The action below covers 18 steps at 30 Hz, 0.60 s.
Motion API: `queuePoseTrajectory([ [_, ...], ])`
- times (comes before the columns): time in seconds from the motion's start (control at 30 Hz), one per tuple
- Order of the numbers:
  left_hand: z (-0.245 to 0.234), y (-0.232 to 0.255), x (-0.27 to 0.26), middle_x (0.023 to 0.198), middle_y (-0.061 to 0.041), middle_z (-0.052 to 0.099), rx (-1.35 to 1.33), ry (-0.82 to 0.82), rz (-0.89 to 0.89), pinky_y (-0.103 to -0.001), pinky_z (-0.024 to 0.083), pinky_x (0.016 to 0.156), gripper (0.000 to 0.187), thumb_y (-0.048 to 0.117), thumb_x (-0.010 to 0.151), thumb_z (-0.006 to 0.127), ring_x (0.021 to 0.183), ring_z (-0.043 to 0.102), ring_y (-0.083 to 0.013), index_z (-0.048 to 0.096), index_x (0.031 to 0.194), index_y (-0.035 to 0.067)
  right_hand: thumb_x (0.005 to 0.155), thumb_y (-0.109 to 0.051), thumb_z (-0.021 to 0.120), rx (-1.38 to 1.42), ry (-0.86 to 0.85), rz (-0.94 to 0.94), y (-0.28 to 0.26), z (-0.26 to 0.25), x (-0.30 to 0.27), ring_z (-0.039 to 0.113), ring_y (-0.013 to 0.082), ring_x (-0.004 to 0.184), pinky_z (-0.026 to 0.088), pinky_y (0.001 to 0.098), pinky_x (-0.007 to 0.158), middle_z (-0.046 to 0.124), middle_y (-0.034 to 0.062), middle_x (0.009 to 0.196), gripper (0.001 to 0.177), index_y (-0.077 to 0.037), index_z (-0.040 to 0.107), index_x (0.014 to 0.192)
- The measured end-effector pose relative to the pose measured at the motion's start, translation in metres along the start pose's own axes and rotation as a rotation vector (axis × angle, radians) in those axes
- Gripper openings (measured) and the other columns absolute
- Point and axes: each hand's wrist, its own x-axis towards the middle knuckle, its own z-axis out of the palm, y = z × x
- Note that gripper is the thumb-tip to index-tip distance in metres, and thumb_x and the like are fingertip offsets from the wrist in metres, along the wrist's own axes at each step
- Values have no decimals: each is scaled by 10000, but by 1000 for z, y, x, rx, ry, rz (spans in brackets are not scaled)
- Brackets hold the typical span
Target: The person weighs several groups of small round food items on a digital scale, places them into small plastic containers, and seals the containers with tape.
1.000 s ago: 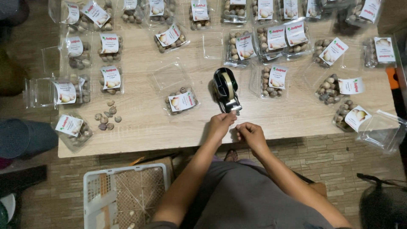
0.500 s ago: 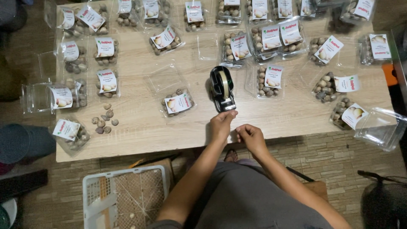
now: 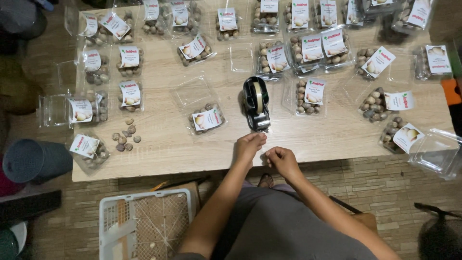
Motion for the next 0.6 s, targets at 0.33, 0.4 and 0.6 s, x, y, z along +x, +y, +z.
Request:
queuePoseTrajectory([
  [0.33,-58,19,-37,912,-72,747,50,86,311,-253,569,746,372,105,830,847,802,641,-84,795,1197,125,955,-80,681,-22,-160,-30,-60,19,-20,673,168,605,545,312,636,713,125,700,135,4,787,953],
  [0.4,-76,46,-50,933,-111,739,-58,6,317,-263,553,866,728,27,864,770,846,648,-125,491,1536,56,955,-95,684,-42,-215,-102,-80,28,-17,659,169,590,547,304,636,691,114,662,134,-9,776,908],
  [0.6,-119,61,-15,987,-98,780,-116,18,282,-238,577,824,413,116,880,798,846,663,-88,709,1280,63,869,-48,664,-90,-185,-127,-128,46,8,576,148,485,500,274,491,582,78,542,128,-4,763,801],
])
